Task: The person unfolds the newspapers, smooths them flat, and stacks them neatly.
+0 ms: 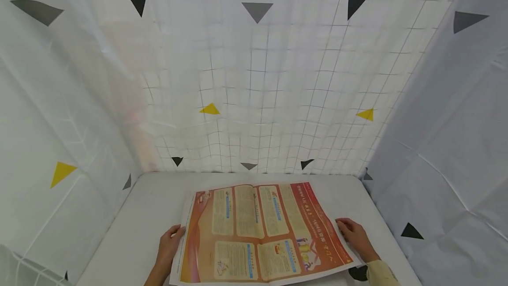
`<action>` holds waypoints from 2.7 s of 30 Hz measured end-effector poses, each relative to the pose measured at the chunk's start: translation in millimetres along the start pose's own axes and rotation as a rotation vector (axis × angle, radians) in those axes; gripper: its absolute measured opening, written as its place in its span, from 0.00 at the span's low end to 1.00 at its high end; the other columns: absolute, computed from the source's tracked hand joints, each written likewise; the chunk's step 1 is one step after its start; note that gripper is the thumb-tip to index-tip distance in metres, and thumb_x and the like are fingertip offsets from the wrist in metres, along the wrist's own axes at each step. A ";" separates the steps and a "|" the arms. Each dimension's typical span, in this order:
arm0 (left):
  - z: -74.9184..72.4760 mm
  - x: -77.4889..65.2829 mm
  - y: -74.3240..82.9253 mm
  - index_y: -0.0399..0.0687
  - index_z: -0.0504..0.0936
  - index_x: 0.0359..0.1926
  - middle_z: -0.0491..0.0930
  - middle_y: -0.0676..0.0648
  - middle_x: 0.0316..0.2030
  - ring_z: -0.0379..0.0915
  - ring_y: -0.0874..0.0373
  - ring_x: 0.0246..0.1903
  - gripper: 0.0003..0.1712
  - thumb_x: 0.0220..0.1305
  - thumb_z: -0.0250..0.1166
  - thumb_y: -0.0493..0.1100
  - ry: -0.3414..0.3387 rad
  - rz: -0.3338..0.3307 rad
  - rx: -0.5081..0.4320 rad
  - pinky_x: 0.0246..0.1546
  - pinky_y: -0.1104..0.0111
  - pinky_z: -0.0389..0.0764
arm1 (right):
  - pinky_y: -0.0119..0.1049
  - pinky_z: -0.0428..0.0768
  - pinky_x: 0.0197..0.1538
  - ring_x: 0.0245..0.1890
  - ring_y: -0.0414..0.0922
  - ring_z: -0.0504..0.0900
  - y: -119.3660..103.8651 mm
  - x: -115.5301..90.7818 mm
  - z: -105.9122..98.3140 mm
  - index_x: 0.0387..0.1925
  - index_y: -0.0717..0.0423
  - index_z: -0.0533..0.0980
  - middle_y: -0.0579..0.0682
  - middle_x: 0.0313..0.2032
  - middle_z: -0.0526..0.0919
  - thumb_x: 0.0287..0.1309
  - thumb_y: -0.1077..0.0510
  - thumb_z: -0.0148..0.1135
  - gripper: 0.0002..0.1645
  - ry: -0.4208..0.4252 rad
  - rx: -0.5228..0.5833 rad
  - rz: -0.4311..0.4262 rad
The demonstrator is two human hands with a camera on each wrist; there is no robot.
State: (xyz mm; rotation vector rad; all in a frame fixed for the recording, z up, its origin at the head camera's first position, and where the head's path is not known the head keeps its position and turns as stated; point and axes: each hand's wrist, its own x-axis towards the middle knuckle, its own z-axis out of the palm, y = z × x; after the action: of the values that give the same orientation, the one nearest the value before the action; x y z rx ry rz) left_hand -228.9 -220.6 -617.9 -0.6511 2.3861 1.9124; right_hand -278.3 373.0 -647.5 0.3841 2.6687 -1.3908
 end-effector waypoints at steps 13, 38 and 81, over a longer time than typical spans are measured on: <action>1.3 0.8 -2.7 0.29 0.80 0.60 0.78 0.38 0.43 0.70 0.60 0.33 0.26 0.71 0.61 0.47 0.159 0.065 0.150 0.28 0.73 0.71 | 0.33 0.79 0.37 0.42 0.40 0.81 2.6 -2.0 -0.2 0.64 0.64 0.72 0.66 0.59 0.81 0.78 0.49 0.53 0.26 0.062 -0.027 -0.070; 16.6 -4.6 12.4 0.34 0.79 0.62 0.83 0.36 0.48 0.75 0.65 0.33 0.26 0.72 0.64 0.48 0.121 0.153 0.094 0.30 0.75 0.77 | 0.33 0.80 0.43 0.53 0.50 0.81 -17.8 -10.3 8.6 0.66 0.61 0.70 0.64 0.62 0.79 0.79 0.50 0.51 0.24 0.072 -0.014 -0.122; 53.1 -31.1 68.9 0.58 0.56 0.81 0.77 0.38 0.64 0.81 0.58 0.47 0.39 0.75 0.61 0.46 -0.428 0.361 -0.051 0.47 0.72 0.83 | 0.35 0.83 0.47 0.45 0.41 0.81 -95.0 -13.4 32.9 0.65 0.62 0.70 0.68 0.59 0.76 0.79 0.52 0.50 0.23 -0.151 0.210 -0.390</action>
State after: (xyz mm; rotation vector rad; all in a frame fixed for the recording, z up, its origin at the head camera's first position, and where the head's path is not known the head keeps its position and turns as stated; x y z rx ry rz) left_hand -236.0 -149.9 -558.9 0.1971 2.2878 1.9814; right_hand -291.9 291.6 -588.6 -0.2341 2.5721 -1.7303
